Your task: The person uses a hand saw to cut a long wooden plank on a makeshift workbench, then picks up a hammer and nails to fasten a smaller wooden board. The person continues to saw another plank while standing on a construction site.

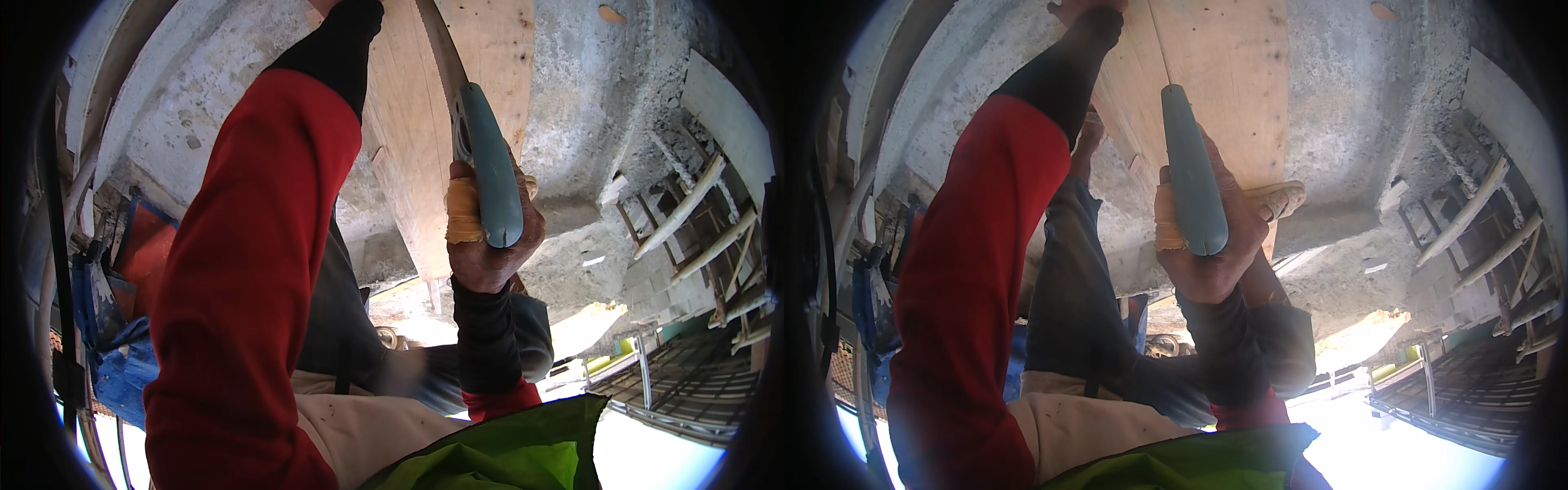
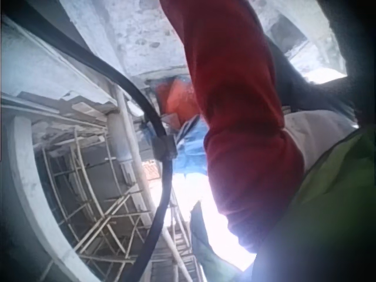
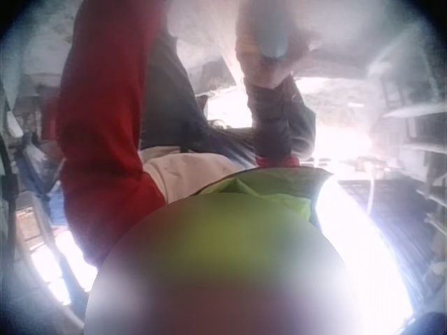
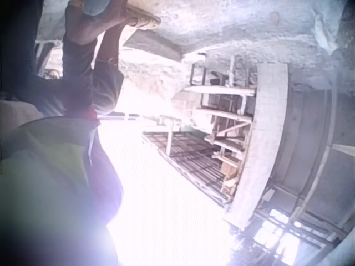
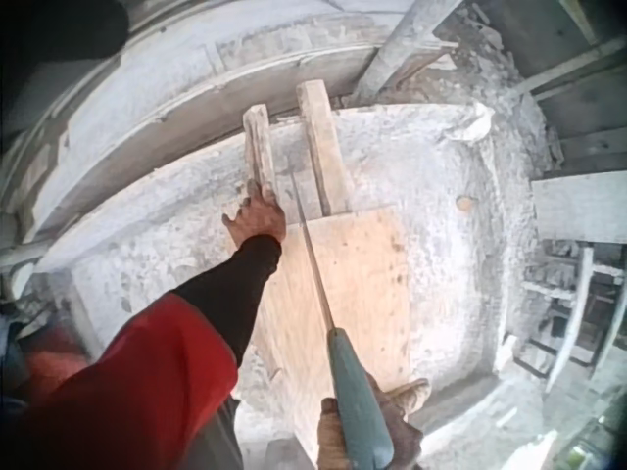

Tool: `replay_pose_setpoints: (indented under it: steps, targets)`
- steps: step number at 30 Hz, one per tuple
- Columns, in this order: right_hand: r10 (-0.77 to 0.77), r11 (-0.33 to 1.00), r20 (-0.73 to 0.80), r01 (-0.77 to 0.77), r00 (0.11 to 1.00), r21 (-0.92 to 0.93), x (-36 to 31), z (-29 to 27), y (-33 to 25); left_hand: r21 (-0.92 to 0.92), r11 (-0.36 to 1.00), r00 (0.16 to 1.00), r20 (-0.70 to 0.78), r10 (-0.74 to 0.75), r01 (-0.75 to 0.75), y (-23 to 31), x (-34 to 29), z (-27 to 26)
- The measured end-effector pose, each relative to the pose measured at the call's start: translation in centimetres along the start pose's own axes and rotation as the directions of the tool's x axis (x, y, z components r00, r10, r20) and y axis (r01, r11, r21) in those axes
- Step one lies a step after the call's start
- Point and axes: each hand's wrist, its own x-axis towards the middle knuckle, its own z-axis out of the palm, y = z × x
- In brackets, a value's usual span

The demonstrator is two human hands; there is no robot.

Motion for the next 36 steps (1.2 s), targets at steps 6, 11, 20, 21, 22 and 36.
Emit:
replay_pose_setpoints:
  steps: [6, 11, 20, 21, 22, 36]
  targets:
    - [0.047, 0.998, 0.004, -0.047, 0.999, -0.037, 0.5, 1.2, 0.2, -0.009, 1.000, 0.999, 0.053, 0.008, -0.008, 0.2, 0.1, -0.4]
    - [-0.014, 0.995, -0.057, 0.008, 0.998, -0.100, 0.2, 2.3, 0.6, -0.041, 0.999, 0.999, 0.051, 0.011, -0.008, 0.0, 0.1, -0.4]
    - [-0.108, 0.991, -0.074, 0.101, 0.991, -0.092, 0.0, 2.0, 0.8, -0.016, 1.000, 0.999, 0.049, 0.020, -0.019, -0.1, 0.3, 0.2]
    - [-0.106, 0.989, -0.064, 0.098, 0.992, -0.112, 0.0, 1.9, 0.9, -0.009, 1.000, 0.999, 0.050, 0.020, -0.020, -0.1, 0.3, 0.2]
    - [-0.098, 0.987, -0.052, 0.090, 0.994, -0.135, 0.0, 1.8, 1.0, -0.002, 1.000, 0.999, 0.049, 0.021, -0.021, -0.1, 0.3, 0.2]
    - [0.037, 0.985, 0.008, -0.036, 0.999, -0.166, 0.1, 1.2, -0.9, -0.019, 1.000, 0.999, 0.043, 0.016, -0.015, 0.2, 0.2, -0.1]
